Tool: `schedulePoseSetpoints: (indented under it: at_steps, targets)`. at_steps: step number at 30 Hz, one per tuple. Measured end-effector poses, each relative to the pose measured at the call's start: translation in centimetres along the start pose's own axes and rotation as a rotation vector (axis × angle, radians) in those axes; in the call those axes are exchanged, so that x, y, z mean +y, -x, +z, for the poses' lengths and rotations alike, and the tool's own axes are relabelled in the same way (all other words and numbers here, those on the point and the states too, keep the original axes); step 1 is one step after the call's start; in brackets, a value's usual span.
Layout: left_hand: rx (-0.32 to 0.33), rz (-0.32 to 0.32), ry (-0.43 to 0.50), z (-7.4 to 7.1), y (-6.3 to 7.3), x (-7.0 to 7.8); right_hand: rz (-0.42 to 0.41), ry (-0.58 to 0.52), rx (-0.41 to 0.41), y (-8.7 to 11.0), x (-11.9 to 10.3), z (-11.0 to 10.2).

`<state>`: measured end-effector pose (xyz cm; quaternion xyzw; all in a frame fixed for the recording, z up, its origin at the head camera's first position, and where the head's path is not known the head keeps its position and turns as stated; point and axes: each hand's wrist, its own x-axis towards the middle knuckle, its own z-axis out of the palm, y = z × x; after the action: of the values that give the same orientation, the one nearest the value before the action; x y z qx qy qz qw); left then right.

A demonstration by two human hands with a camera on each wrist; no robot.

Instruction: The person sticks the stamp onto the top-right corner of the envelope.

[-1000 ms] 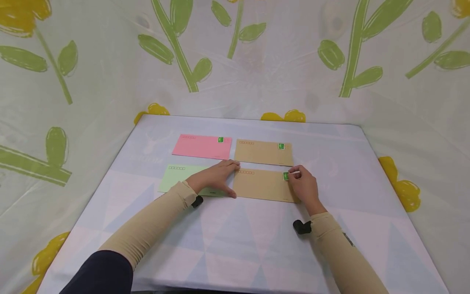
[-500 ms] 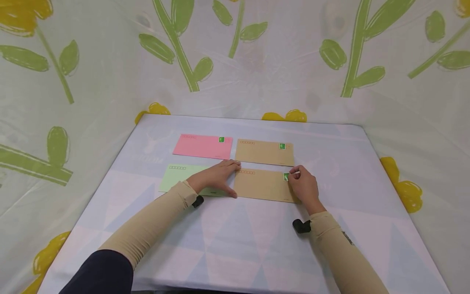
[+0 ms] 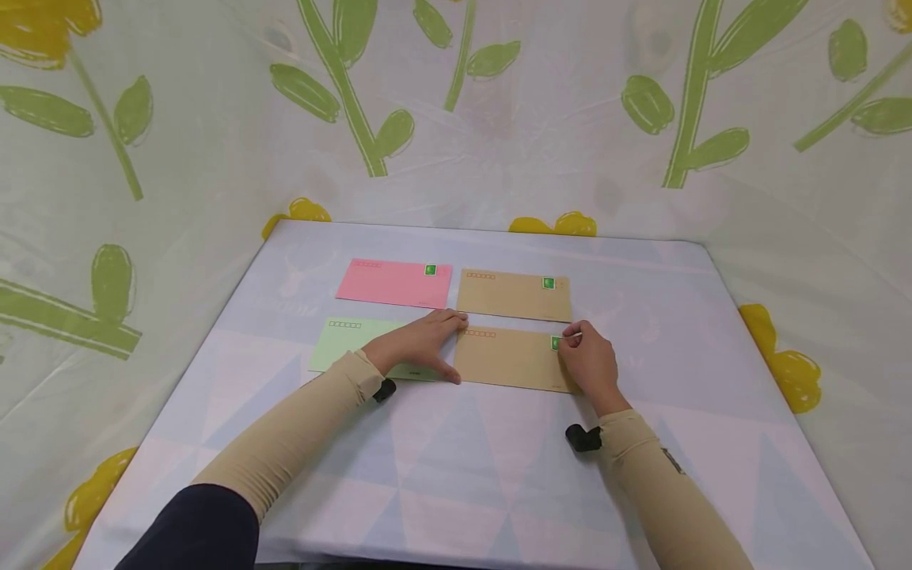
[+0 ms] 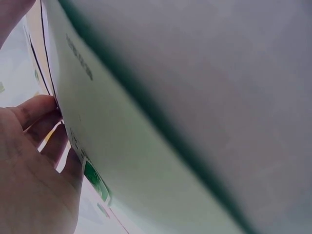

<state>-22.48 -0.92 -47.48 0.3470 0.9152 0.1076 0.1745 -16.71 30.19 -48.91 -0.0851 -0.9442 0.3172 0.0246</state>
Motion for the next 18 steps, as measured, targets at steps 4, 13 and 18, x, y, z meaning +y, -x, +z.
schedulePoseSetpoints:
  at_steps: [4,13,18]
  targets:
    - [0.0,0.0,0.002,-0.02,-0.02,0.0,0.002,-0.003,0.002,0.03,-0.03,0.02]
    - [0.003,-0.002,0.001,0.08,-0.12,-0.02,0.019,-0.028,0.03,0.15,0.19,0.14]
    - [0.001,-0.007,0.006,0.15,-0.09,-0.02,0.039,-0.065,0.051,0.27,0.31,0.09]
